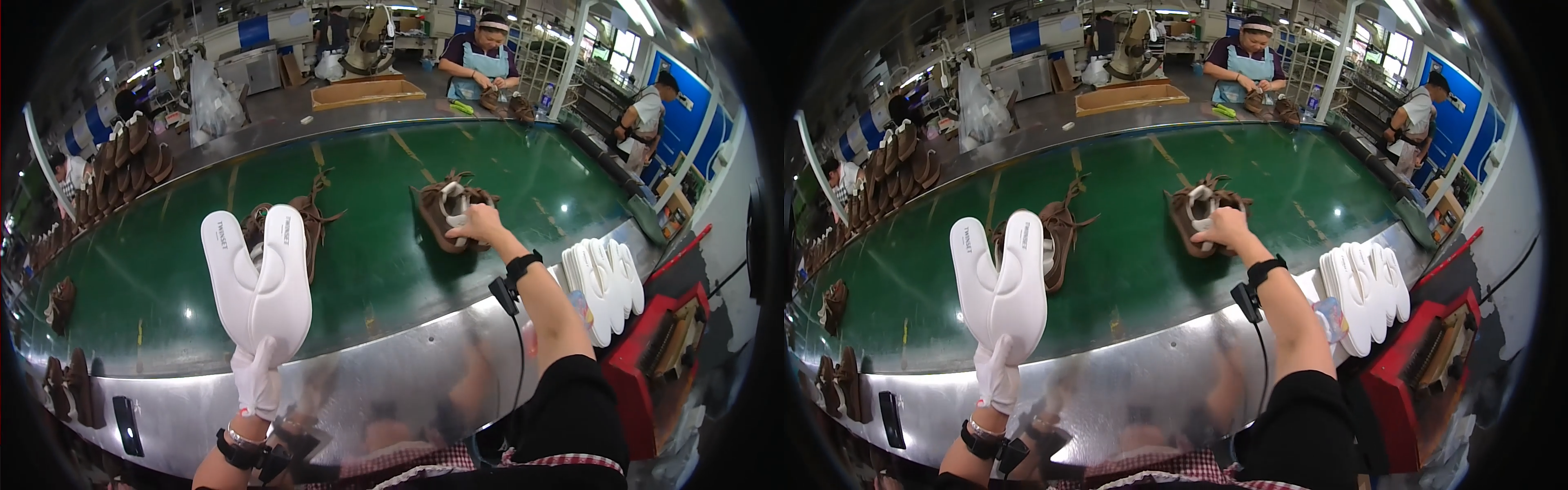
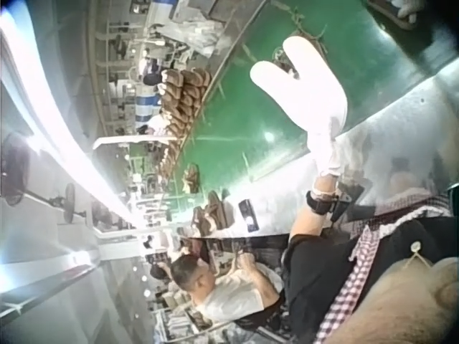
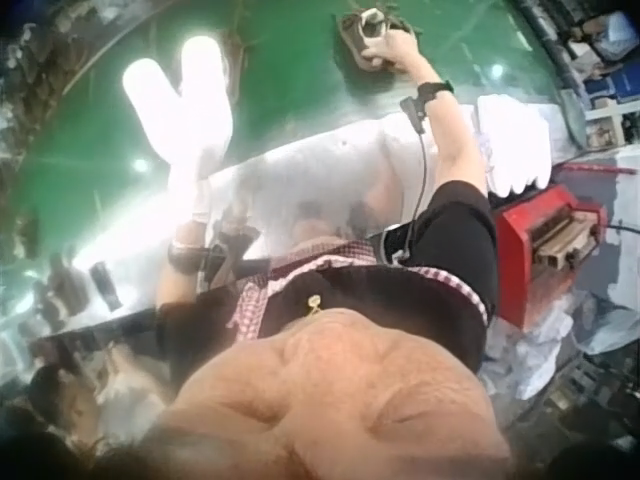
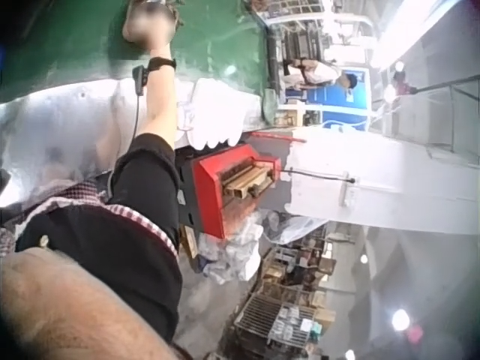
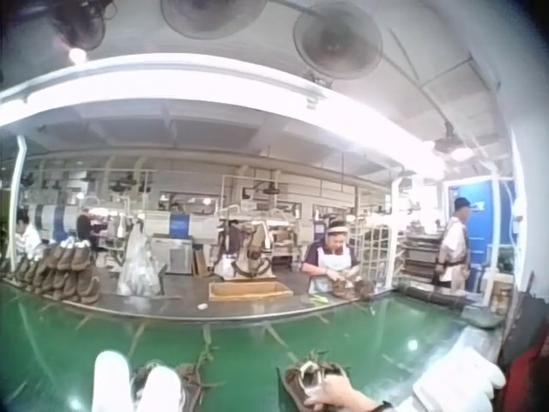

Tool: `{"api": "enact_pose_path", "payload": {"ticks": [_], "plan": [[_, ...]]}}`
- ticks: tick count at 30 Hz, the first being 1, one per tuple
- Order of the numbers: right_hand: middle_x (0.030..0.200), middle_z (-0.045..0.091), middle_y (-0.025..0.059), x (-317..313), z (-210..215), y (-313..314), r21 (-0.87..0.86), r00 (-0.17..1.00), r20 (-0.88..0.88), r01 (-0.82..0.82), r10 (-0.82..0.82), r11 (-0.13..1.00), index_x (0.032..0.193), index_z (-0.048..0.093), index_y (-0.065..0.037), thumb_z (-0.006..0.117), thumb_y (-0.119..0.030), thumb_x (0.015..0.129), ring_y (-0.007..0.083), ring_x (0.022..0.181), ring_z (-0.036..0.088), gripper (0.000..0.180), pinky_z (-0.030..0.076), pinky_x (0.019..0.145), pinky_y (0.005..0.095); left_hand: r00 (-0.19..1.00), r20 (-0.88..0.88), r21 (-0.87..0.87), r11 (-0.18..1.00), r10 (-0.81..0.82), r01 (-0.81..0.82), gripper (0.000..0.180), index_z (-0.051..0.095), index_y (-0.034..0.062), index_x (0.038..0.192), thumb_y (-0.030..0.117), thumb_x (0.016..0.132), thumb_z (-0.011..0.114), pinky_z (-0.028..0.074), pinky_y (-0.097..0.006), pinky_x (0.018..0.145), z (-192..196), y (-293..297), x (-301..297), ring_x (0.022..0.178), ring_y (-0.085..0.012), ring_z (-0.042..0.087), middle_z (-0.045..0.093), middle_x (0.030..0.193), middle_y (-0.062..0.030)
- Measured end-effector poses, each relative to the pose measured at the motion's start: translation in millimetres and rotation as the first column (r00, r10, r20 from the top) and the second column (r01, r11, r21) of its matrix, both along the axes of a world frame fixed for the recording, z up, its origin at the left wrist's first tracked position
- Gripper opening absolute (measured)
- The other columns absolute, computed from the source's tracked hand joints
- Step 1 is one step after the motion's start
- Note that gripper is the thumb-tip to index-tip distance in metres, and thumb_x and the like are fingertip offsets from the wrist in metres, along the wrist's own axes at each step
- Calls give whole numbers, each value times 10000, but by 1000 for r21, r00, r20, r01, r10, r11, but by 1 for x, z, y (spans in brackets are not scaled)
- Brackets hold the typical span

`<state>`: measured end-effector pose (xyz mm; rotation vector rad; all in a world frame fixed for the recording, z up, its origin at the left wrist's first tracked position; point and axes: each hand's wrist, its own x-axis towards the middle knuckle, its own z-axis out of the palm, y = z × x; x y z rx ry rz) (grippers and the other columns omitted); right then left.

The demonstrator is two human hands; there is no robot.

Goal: Inserting white foam insoles into brown leather shoes at a factory assembly line.

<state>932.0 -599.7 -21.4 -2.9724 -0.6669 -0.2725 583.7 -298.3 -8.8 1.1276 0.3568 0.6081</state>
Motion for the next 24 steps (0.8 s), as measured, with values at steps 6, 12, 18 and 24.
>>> {"api": "enact_pose_path", "payload": {"ticks": [6, 12, 18, 24], "plan": [[704, 592, 151, -220, 33, 31, 5, 935, -61, -350, 349, 937, 662, 650, -12, 611, -589, 549, 283, 724, 584, 589, 469, 637, 364, 993, 116, -3, 1000, -16, 16, 315, 490, -56, 1107, 47, 817, 558, 421, -253, 810, 17, -15, -14, 921, -153, 536, 563, 1042, -91], [754, 573, 162, -375, 11, 22, -31, 842, -71, -538, 535, 842, 703, 637, -3, 576, -528, 694, 291, 728, 563, 528, 459, 649, 368, 982, 166, -70, 992, -89, 101, 306, 508, -53, 1093, 73, 819, 567, 429, -249, 794, 27, -48, -52, 901, -152, 546, 576, 1014, -85], [1053, 513, 191, -325, 32, 3, -19, 866, 172, -473, 469, 881, 1111, 449, -31, 681, -295, 630, 322, 990, 499, 596, 428, 744, 430, 985, 108, 101, 987, -136, 126, 330, 507, -45, 1104, 102, 816, 571, 438, -262, 785, 16, -59, -81, 890, -157, 552, 580, 1014, -82], [960, 559, 161, -302, 3, 31, -121, 900, -195, -417, 390, 901, 1208, 345, -2, 632, -190, 668, 287, 831, 585, 640, 474, 699, 367, 974, 202, -82, 989, -103, 122, 320, 492, -51, 1107, 67, 818, 559, 436, -256, 803, -5, -67, -91, 900, -151, 550, 569, 1033, -87]]}}
